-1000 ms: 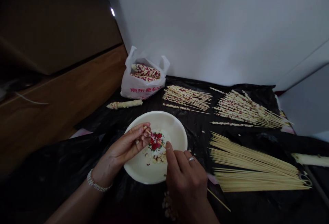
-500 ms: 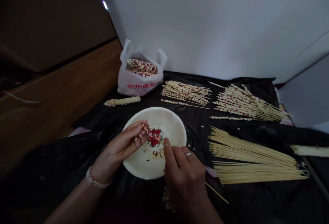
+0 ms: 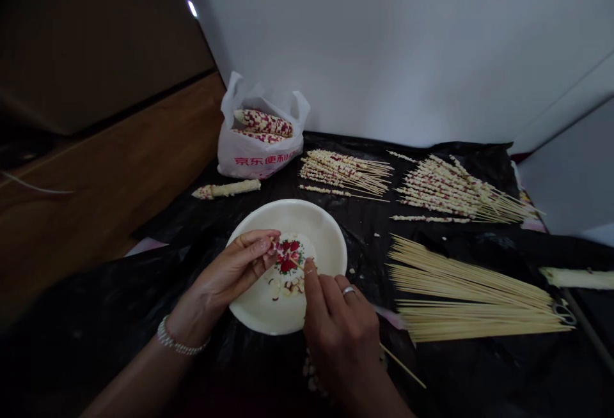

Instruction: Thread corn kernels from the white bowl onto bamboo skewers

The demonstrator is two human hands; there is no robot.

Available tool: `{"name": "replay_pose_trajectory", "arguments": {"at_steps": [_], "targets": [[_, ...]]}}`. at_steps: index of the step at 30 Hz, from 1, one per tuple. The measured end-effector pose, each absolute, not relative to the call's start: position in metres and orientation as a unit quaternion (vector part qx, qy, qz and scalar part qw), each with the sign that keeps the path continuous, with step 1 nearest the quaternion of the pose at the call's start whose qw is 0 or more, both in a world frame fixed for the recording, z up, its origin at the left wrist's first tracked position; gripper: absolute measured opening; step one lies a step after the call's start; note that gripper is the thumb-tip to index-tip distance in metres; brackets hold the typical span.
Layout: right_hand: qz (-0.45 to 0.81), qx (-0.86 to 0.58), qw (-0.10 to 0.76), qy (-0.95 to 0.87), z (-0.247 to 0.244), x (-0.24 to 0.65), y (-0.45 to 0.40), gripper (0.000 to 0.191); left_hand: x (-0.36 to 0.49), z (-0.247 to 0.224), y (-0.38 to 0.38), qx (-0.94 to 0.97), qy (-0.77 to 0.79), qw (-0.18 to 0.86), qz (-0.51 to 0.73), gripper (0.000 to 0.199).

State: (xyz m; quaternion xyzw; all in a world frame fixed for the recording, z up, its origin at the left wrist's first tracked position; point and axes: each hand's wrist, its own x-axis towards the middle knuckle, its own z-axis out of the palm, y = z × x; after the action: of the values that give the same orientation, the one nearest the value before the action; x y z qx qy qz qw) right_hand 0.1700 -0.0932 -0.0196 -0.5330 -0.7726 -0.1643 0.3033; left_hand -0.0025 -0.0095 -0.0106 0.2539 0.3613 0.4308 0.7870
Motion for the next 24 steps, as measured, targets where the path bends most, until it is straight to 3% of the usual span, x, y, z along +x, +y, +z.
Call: {"name": "replay_pose_trajectory", "arguments": {"at_steps": [8,14,24], "targets": [[-0.15,-0.534,0.335,-0.762,-0.02,0.169,-0.091,0.035,-0.002,-0.008,-0.013,0.273,0.34,0.788,0.435,0.03],[-0.154,-0.533,0.331,-0.763,-0.02,0.168,-0.09,0.034,0.001,-0.009,-0.012,0.27,0.356,0.771,0.455,0.012],[-0.152,-0.564,0.29,-0.758,-0.013,0.18,-0.09,0.043,-0.011,-0.006,0.002,0.153,0.356,0.731,0.562,0.009]]}}
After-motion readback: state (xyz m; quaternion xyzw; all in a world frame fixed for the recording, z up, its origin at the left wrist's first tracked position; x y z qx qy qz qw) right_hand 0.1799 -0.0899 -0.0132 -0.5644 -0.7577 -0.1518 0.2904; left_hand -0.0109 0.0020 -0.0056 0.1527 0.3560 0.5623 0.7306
